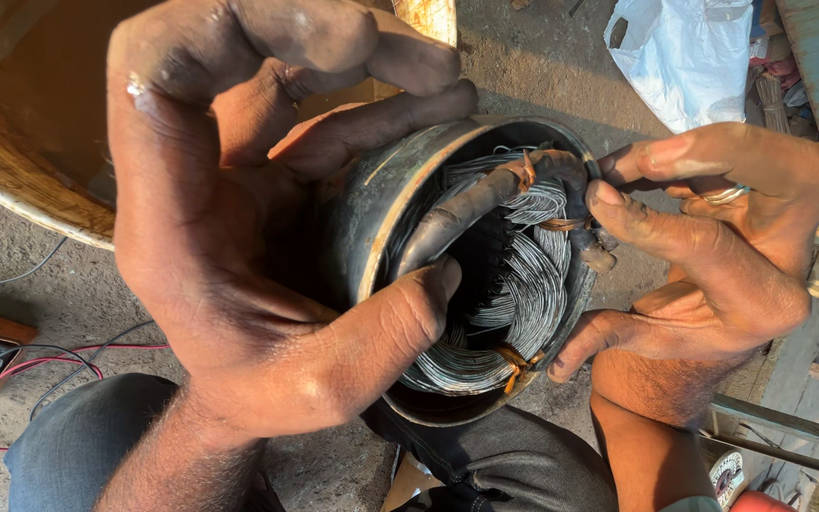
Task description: The person strips insulation from several colored wires using pliers, then handles a cylindrical coil and uses pliers to cut and adjust wires within it. A multimeter is visible nearby on the ground.
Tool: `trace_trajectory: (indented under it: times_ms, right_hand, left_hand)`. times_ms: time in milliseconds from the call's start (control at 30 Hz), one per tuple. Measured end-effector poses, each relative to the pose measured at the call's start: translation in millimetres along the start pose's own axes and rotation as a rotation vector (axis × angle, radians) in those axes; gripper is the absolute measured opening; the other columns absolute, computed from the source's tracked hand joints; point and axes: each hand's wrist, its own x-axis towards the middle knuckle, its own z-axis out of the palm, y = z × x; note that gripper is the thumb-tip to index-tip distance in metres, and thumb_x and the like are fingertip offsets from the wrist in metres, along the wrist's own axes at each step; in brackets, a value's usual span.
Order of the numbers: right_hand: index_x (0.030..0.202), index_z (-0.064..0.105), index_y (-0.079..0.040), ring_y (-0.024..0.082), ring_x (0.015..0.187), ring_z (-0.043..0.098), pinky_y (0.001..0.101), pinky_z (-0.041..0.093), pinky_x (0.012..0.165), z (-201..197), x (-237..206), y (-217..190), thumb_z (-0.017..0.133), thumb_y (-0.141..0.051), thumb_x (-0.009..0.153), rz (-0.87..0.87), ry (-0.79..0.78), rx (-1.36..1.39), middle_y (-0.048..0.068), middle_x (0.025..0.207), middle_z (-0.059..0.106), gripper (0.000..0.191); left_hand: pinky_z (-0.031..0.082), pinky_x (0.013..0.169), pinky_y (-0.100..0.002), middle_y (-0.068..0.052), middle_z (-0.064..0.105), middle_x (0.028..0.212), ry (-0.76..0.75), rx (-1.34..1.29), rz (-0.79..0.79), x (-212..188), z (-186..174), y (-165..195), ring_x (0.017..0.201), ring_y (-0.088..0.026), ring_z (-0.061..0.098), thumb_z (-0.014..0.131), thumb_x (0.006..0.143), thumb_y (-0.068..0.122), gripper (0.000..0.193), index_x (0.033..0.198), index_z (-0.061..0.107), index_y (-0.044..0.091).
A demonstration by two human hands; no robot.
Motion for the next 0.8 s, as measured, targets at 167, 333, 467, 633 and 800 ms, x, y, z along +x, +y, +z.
trace_trajectory:
  times_ms: [167, 333, 467, 633, 800]
  right_hand:
    - [0.099, 0.071, 0.01, 0.03, 0.103, 0.063, 0.0399, 0.061, 0.086, 13, 15, -18, 0.084, -0.068, 0.047, 0.155, 0.134, 0.062, 0.025, 0.115, 0.056, 0.095]
    - [0.104, 0.064, 0.007, 0.03, 0.107, 0.063, 0.0413, 0.061, 0.091, 16, 24, -23, 0.09, -0.062, 0.045, 0.239, 0.14, 0.167, 0.024, 0.118, 0.055, 0.095]
    - [0.104, 0.06, 0.008, 0.031, 0.107, 0.062, 0.0401, 0.061, 0.09, 13, 16, -6, 0.093, -0.058, 0.049, 0.084, 0.092, 0.227, 0.026, 0.119, 0.053, 0.092]
    - [0.107, 0.061, 0.008, 0.031, 0.108, 0.064, 0.0395, 0.062, 0.089, 12, 12, -6, 0.091, -0.058, 0.05, 0.108, 0.116, 0.219, 0.028, 0.119, 0.056, 0.092]
    - [0.114, 0.067, 0.004, 0.031, 0.111, 0.068, 0.034, 0.062, 0.087, 10, 18, -1, 0.095, -0.057, 0.057, 0.15, 0.055, 0.314, 0.028, 0.122, 0.061, 0.089]
  left_hand:
    - [0.056, 0.115, -0.043, -0.017, 0.045, 0.136, 0.011, 0.007, -0.004, 2, -1, 3, 0.124, -0.028, 0.062, 0.075, 0.089, -0.002, 0.077, 0.147, 0.024, -0.004]
    - [0.057, 0.115, -0.043, -0.018, 0.045, 0.136, 0.015, 0.017, 0.0, 3, 0, 1, 0.124, -0.028, 0.062, 0.075, 0.09, -0.002, 0.076, 0.147, 0.024, -0.004]
    - [0.057, 0.115, -0.043, -0.018, 0.046, 0.136, 0.024, 0.013, 0.006, 3, -1, -1, 0.124, -0.029, 0.063, 0.075, 0.09, -0.002, 0.076, 0.147, 0.025, -0.005]
    - [0.057, 0.115, -0.043, -0.019, 0.047, 0.136, 0.04, 0.013, 0.016, 3, -2, -1, 0.124, -0.029, 0.063, 0.075, 0.09, -0.002, 0.075, 0.146, 0.026, -0.005]
    - [0.057, 0.114, -0.043, -0.019, 0.048, 0.137, 0.045, 0.012, 0.024, 3, -1, -1, 0.124, -0.029, 0.063, 0.076, 0.091, -0.002, 0.074, 0.146, 0.027, -0.005]
